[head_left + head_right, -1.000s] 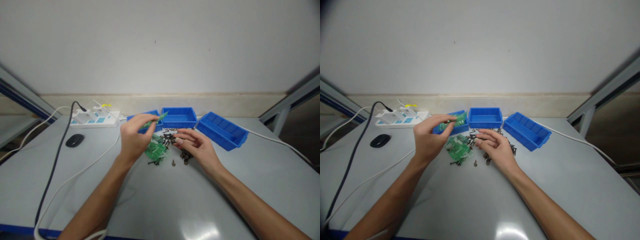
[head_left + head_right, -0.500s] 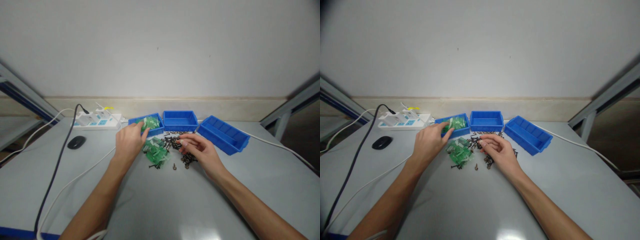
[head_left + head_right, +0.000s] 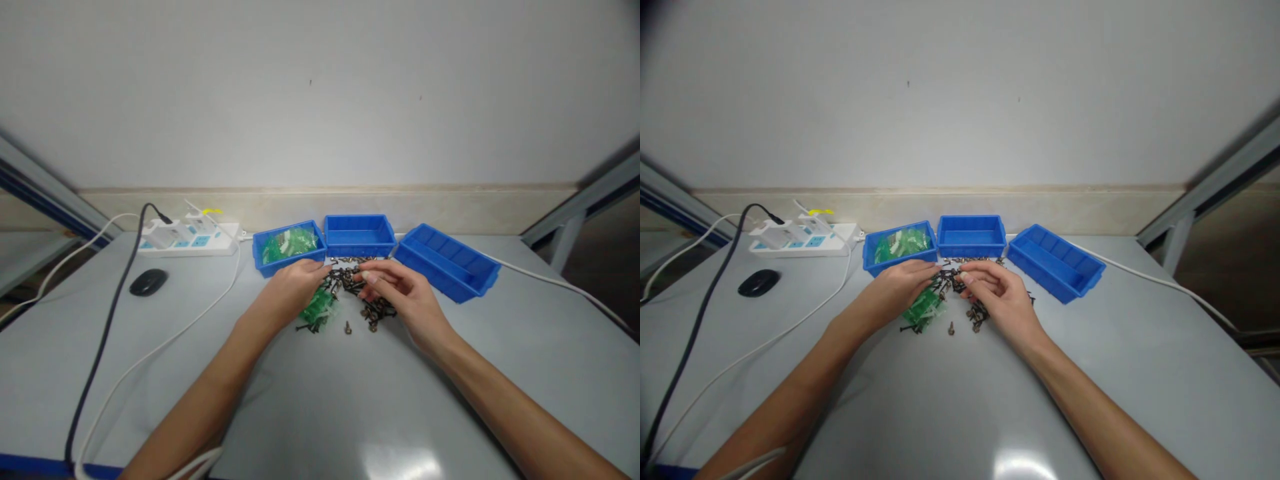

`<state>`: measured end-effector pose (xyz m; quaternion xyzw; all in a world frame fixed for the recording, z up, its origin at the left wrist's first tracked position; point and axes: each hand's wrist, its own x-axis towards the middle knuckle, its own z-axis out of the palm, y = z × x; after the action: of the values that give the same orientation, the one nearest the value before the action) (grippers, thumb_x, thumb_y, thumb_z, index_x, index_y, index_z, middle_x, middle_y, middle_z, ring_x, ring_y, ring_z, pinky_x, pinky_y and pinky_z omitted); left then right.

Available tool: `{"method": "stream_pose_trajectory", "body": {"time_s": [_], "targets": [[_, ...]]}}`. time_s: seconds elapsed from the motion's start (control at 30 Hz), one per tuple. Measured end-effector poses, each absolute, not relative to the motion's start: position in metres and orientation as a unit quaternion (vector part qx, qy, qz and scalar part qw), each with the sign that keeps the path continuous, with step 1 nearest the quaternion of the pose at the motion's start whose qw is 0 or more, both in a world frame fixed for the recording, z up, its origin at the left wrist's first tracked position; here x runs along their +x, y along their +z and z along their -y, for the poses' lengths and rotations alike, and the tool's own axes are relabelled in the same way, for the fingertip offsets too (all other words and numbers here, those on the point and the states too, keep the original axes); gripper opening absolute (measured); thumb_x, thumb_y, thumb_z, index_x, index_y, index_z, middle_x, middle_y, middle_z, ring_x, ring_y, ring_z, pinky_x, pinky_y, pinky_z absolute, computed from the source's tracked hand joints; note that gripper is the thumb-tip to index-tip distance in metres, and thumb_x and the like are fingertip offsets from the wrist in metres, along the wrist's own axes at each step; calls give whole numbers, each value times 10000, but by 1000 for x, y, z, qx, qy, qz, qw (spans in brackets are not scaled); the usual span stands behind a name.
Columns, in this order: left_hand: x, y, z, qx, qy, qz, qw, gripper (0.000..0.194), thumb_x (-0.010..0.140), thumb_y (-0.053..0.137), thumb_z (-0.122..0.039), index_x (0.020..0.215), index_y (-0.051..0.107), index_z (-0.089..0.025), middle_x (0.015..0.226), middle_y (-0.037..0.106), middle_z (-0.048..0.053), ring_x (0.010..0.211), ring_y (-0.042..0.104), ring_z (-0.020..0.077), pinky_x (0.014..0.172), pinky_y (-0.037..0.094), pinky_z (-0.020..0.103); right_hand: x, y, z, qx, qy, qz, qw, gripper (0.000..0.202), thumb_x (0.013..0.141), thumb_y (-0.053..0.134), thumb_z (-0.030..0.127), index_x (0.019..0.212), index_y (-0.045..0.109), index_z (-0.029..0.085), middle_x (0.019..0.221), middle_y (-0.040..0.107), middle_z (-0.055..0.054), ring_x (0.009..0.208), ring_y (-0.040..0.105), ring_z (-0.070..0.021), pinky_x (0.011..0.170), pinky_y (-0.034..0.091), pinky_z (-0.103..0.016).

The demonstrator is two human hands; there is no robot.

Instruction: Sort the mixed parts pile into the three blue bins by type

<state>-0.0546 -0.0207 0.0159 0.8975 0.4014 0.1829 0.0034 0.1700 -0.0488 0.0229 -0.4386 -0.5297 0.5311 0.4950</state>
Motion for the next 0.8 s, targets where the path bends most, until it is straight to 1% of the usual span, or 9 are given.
{"method": "stream_pose_trajectory", "body": {"time_s": [0.1,0.17,0.23,0.33,0.47,0.53,0.6,0.7,0.8], "targets": [[-54,17,20,894,181,-409,24,276,906,575,-72,1111,713,-196,984,762,86,931,725,197,853,587,313,170,22,49,-439,533,527,496,305,787,778,441,989,731,218,927,765,-63,721,704,-167,672,552,-280],[-54,18,20,889,177,-421,28,260,904,584,-81,1084,728,-201,935,765,81,894,730,197,833,589,313,170,22,48,-440,534,524,497,299,787,778,435,986,732,217,918,765,-61,715,702,-162,663,547,-271],[-54,18,19,884,172,-435,28,238,905,595,-98,1077,732,-191,952,765,89,906,729,216,837,589,338,170,22,48,-441,535,519,500,297,779,786,427,977,732,213,901,763,-57,707,699,-158,667,549,-270],[-54,16,18,879,176,-442,36,219,921,599,-134,1100,723,-164,1044,755,115,990,712,244,887,577,376,170,21,48,-440,534,517,505,296,774,789,418,971,729,206,888,758,-54,703,697,-156,676,555,-273],[-53,20,22,878,193,-434,62,239,950,591,-233,1153,702,-172,1122,742,112,1058,692,237,949,553,380,171,20,47,-436,534,521,503,284,788,778,404,986,727,206,899,757,-52,710,698,-153,689,555,-270],[-54,28,26,878,195,-431,72,298,912,652,-324,1172,698,-187,1143,738,108,1079,684,252,957,548,391,171,21,48,-438,533,520,503,278,790,775,400,983,727,206,904,758,-54,715,699,-153,693,558,-272],[-57,37,31,879,173,-438,78,392,825,739,-367,1177,703,-197,1125,745,107,1062,692,278,934,556,411,171,21,49,-440,530,520,505,273,791,773,401,977,729,206,905,759,-55,723,699,-153,692,559,-270],[-61,45,33,874,141,-457,85,398,793,746,-325,1175,714,-219,1105,756,100,1013,714,282,878,574,408,171,22,49,-439,528,522,506,270,792,773,400,978,731,209,898,759,-51,720,697,-149,683,558,-263],[-63,45,32,879,150,-443,87,354,807,701,-258,1156,723,-209,1062,766,101,982,724,257,880,576,386,171,22,48,-440,527,521,506,267,785,779,401,965,734,209,889,759,-49,709,696,-148,675,557,-263]]}}
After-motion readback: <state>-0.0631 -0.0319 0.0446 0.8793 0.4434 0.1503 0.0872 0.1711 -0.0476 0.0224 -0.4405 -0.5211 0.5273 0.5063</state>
